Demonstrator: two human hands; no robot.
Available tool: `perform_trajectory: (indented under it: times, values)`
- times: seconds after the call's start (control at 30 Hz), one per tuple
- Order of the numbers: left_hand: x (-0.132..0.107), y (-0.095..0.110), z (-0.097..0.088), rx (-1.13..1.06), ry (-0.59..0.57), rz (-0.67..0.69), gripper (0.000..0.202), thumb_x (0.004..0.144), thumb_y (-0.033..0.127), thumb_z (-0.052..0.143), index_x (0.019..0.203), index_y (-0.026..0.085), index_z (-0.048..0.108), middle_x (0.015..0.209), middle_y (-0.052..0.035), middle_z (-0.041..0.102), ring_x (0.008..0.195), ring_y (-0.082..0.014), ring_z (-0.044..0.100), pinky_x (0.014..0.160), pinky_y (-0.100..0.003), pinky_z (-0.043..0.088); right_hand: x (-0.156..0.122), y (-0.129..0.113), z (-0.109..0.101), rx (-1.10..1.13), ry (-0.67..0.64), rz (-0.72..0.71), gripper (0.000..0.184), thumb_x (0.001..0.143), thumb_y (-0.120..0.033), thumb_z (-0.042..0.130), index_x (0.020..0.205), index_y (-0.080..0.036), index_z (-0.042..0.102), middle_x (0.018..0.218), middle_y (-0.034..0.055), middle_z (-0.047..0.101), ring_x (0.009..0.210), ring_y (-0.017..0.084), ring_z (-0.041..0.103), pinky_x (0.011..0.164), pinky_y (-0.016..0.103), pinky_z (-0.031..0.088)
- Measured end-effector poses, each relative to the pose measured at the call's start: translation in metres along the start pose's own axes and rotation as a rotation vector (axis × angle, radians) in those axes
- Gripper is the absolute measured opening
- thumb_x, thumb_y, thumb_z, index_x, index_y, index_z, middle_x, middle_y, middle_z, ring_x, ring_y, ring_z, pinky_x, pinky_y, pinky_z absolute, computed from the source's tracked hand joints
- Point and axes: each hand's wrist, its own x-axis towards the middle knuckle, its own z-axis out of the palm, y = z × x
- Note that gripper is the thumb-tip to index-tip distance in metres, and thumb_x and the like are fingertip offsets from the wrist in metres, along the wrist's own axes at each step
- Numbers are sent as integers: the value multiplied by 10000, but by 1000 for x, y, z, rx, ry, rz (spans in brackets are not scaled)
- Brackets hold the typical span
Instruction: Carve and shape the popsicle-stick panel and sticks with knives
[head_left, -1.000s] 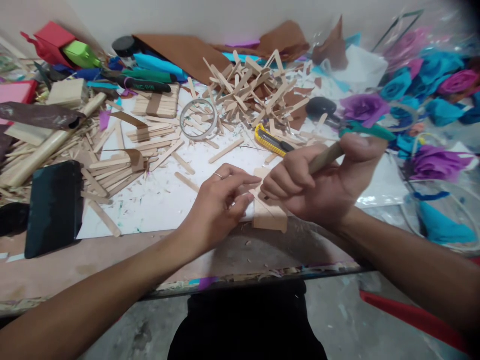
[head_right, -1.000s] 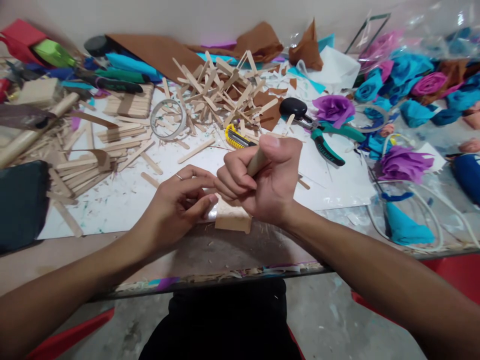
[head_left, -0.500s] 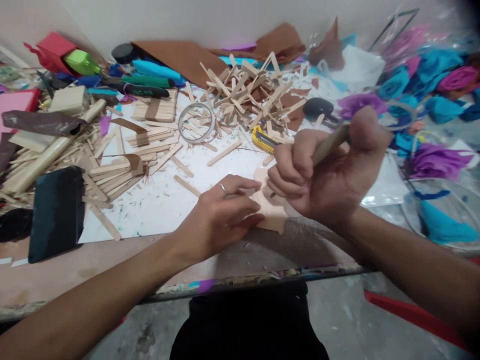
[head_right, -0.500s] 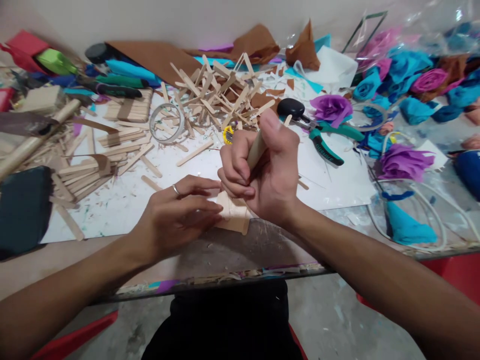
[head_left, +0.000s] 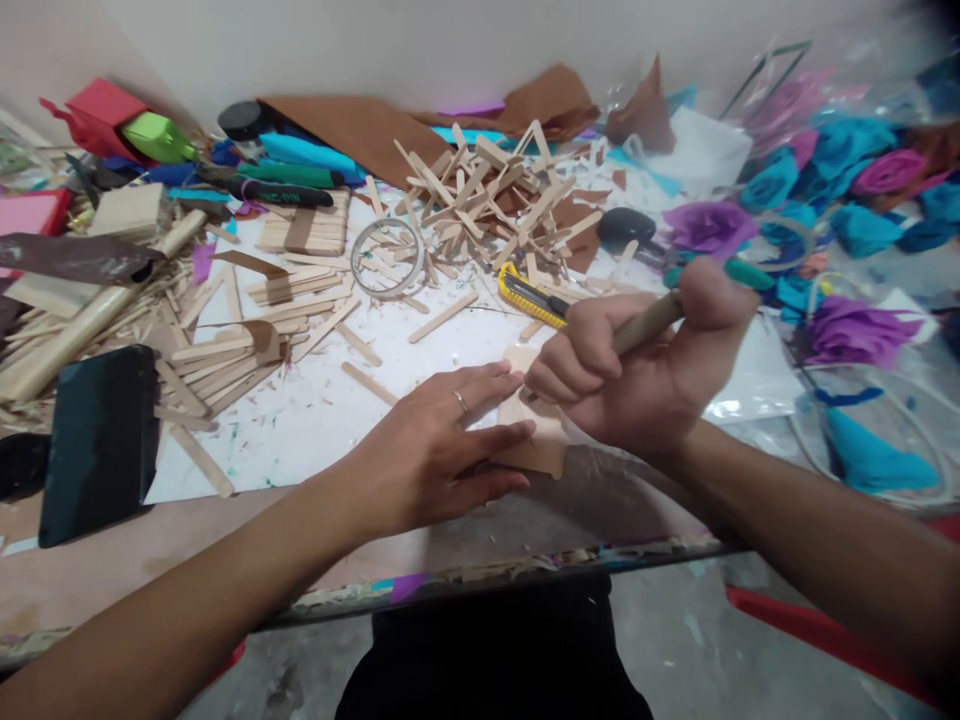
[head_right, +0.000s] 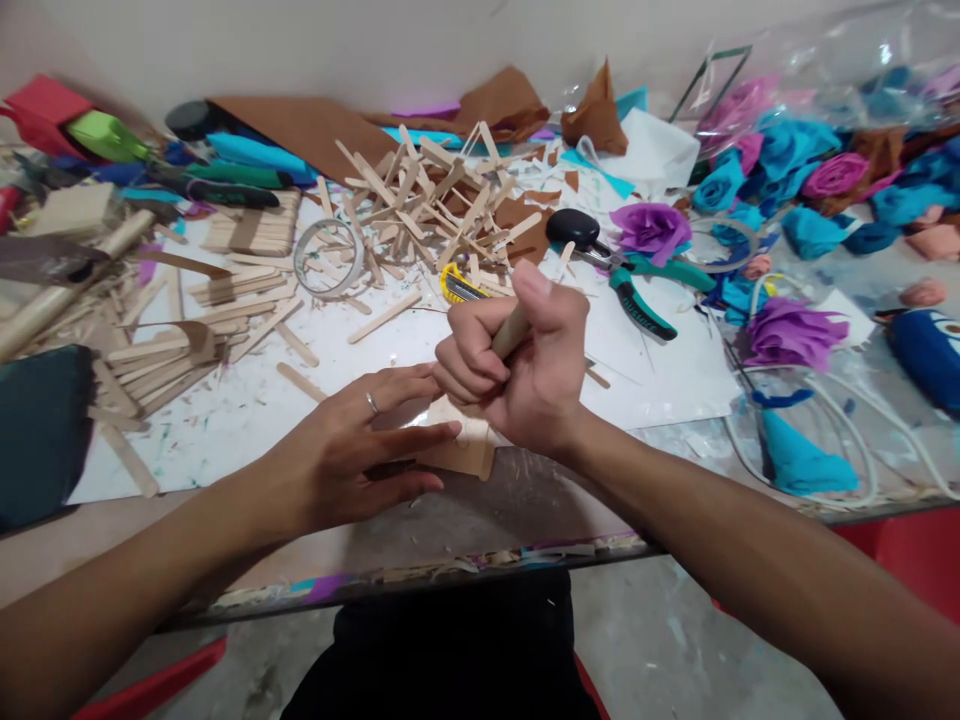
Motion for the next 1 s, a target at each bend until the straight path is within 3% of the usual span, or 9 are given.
perform_trajectory:
  times: [0.33,0.53,0.77,0.9,1.0]
  values:
    - [2,1,0,-38,-73,-59,384,973,452,722,1267,206,753,1505,-210,606,1438,-378,565,1166,-580,503,1,4,-1,17,-55,10,626,920,-591,682,511,-219,389,465,-71,256,433,91,190,485,289,233]
    - [7,5,-3,15,-121,-58,424,987,485,696,1296,201,753,1523,-208,592,1409,-384,581,1146,-573,510,3,10,5,5,-35,27,635,833,-604,777,505,-217,396,455,-79,262,427,89,219,459,282,278]
    - [10,3,-6,-84,-109,-51,396,960,442,737,1295,230,747,1391,-179,656,1268,-330,658,1042,-508,568,12,31,-1,-21,-120,-141,580,933,-553,627,523,-220,387,458,-81,247,385,79,224,384,240,217]
    - [9,3,-6,-33,-92,-26,385,972,418,729,1289,199,742,1391,-206,649,1294,-350,639,1014,-535,572,18,16,-1,47,-148,-193,675,959,-717,512,517,-232,353,403,-88,213,328,69,146,342,251,194]
    - [7,3,-6,13,-66,-20,377,985,428,709,1289,207,741,1426,-207,635,1303,-365,631,986,-544,578,15,-1,6,61,-95,-223,674,964,-703,545,517,-227,379,420,-87,202,362,74,133,374,266,186]
